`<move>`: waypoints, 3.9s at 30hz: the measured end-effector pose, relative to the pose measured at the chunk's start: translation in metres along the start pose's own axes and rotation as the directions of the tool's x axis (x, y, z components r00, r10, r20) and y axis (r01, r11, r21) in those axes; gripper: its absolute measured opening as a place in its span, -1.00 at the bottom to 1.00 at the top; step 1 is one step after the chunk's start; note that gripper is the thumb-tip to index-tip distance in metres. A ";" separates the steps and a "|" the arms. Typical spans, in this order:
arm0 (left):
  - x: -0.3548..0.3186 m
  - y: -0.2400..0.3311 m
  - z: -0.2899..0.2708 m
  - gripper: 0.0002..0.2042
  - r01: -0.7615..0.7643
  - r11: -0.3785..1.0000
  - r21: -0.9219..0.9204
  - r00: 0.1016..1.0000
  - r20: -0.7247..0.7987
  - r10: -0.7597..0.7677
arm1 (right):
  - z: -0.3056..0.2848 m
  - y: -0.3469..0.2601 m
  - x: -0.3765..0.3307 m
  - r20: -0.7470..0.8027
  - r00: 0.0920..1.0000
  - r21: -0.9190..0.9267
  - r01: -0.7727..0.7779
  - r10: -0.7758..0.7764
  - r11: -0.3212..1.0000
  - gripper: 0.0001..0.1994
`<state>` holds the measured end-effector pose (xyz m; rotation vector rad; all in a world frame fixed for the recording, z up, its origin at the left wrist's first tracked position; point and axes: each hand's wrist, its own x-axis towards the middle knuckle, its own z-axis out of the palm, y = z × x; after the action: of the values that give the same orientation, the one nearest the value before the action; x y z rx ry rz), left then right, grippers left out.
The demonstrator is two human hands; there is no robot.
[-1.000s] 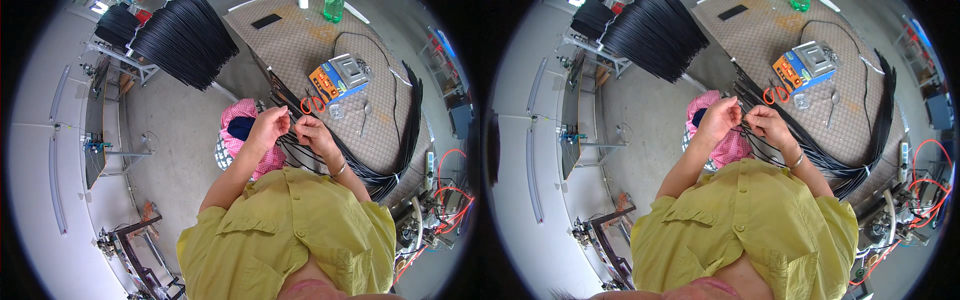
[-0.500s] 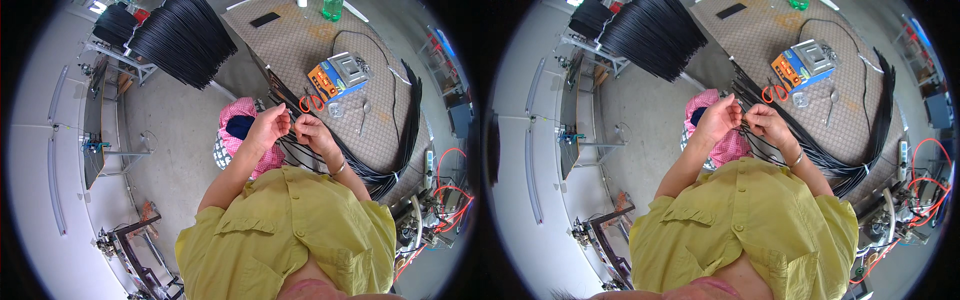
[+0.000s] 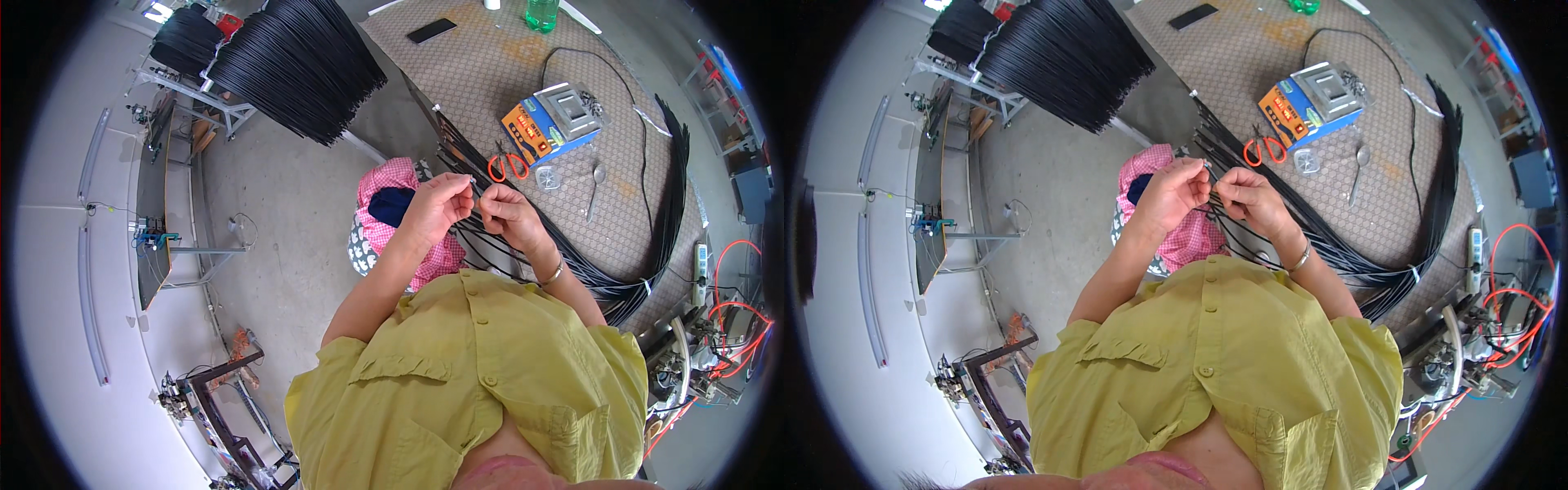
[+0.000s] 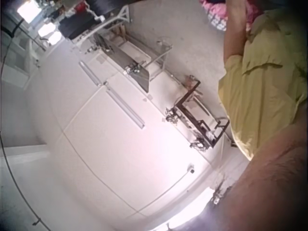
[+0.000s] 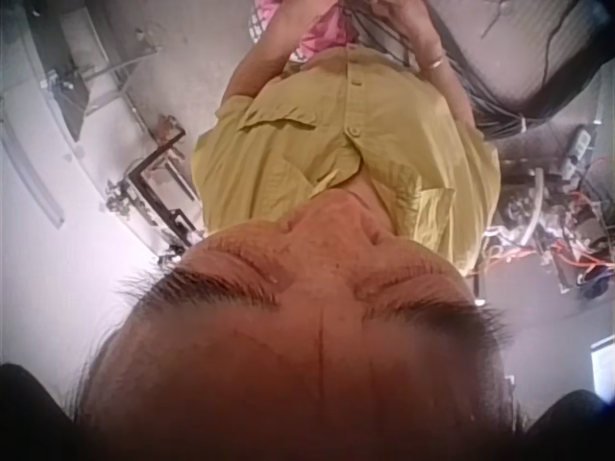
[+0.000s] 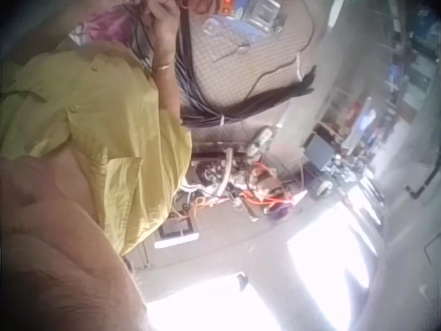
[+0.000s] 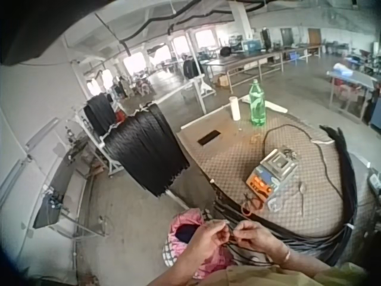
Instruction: Stripping insulation from the ends of black electrical wires using manual tools and a wire stripping machine.
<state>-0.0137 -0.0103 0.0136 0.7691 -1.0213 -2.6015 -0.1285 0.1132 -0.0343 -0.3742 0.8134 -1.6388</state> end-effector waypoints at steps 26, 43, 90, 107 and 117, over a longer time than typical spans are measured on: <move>0.005 0.015 -0.011 -0.87 0.004 0.969 0.245 1.000 -0.005 -0.003 | 0.004 -0.004 -0.003 0.014 0.999 -0.083 -0.043 0.044 0.996 -0.89; 0.010 0.012 -0.023 -0.86 0.172 0.978 0.118 0.975 0.123 -0.187 | 0.000 0.000 -0.003 0.109 0.993 -0.088 -0.033 0.043 0.996 -0.88; 0.001 -0.013 -0.013 -0.83 0.052 0.989 -0.140 0.971 0.237 -0.018 | -0.010 0.005 -0.003 0.176 0.984 0.075 -0.016 0.002 0.997 -0.90; -0.018 -0.022 0.000 -0.87 -0.337 0.801 0.495 0.920 -0.008 0.392 | -0.002 0.013 0.004 -0.115 0.979 -0.107 0.156 -0.168 0.982 -0.91; -0.018 -0.025 0.003 -0.91 -0.476 0.605 0.638 0.789 0.007 0.614 | 0.009 0.018 0.006 -0.123 0.918 -0.349 0.316 -0.378 0.882 -0.83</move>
<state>-0.0013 0.0167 0.0050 0.6828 -1.7377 -1.6043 -0.1111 0.1038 -0.0418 -0.6334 1.2219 -1.8975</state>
